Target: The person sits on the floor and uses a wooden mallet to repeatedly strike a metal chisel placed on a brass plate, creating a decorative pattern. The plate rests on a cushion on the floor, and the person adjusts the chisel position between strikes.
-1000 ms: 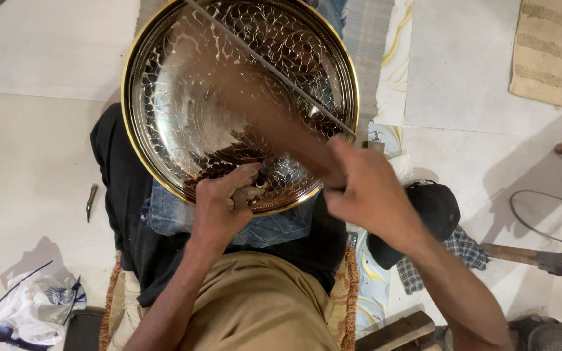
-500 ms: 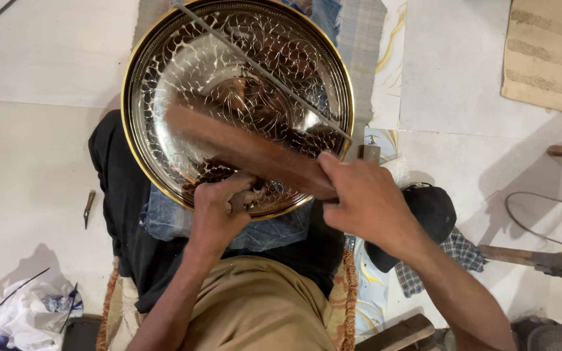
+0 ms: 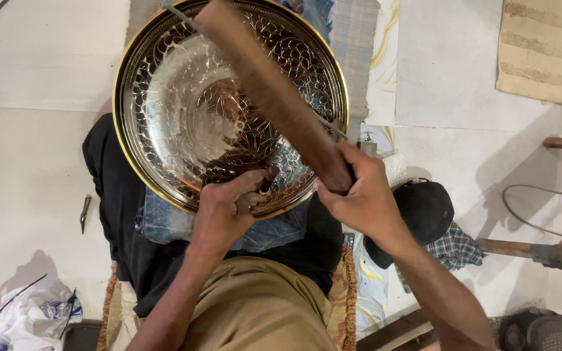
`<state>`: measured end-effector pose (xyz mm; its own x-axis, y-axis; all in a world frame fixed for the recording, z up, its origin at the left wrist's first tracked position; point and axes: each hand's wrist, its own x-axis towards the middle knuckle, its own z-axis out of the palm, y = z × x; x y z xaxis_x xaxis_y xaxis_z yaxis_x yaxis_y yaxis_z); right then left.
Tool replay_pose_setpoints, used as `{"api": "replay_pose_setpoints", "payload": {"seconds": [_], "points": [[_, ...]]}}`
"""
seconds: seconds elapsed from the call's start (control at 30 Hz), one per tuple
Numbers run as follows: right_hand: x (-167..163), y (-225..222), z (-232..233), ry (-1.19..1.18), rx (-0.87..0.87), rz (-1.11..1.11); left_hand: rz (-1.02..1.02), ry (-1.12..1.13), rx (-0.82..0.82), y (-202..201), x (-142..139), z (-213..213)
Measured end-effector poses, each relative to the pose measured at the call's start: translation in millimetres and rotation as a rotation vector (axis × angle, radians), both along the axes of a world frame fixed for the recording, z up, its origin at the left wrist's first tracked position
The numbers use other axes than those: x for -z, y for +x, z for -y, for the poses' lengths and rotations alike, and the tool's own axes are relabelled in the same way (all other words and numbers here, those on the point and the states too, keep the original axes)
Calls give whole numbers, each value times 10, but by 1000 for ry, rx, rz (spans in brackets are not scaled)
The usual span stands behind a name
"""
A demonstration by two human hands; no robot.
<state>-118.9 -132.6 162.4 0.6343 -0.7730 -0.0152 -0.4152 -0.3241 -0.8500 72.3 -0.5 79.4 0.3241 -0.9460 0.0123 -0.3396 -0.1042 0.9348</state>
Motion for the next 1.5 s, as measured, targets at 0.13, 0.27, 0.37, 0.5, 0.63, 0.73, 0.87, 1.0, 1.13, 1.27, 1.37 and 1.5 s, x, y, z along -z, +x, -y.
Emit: {"api": "replay_pose_setpoints", "payload": {"seconds": [0.13, 0.27, 0.37, 0.5, 0.63, 0.73, 0.87, 1.0, 1.13, 1.27, 1.37, 1.5], "points": [[-76, -66, 97, 70, -93, -138, 95, 194, 1, 15, 33, 4], [-167, -83, 120, -196, -157, -603, 39, 9, 34, 24, 41, 20], [-189, -54, 101, -42, 51, -99, 62, -24, 23, 24, 22, 12], [-199, -42, 100, -198, -209, -545, 106, 57, 14, 26, -3, 17], [-185, -63, 88, -30, -115, -300, 124, 31, -7, 13, -17, 24], [-150, -76, 72, -122, -177, -509, 185, 22, -21, 12, -25, 25], [-52, -72, -9, 16, -98, -280, -120, -116, -63, -8, -31, 24], [74, -62, -99, 65, 6, -122, -404, -145, -47, -93, -11, 19], [104, -107, -89, 127, 39, -153, 47, -134, -38, -151, 29, 43], [49, -114, -21, 111, 32, -265, 35, -25, -55, -149, 48, 37], [-7, -64, 46, 9, 45, -98, 24, -7, -75, -141, 58, 37], [-165, -104, 169, -105, -80, -313, 108, -89, -92, -143, 56, 48]]}}
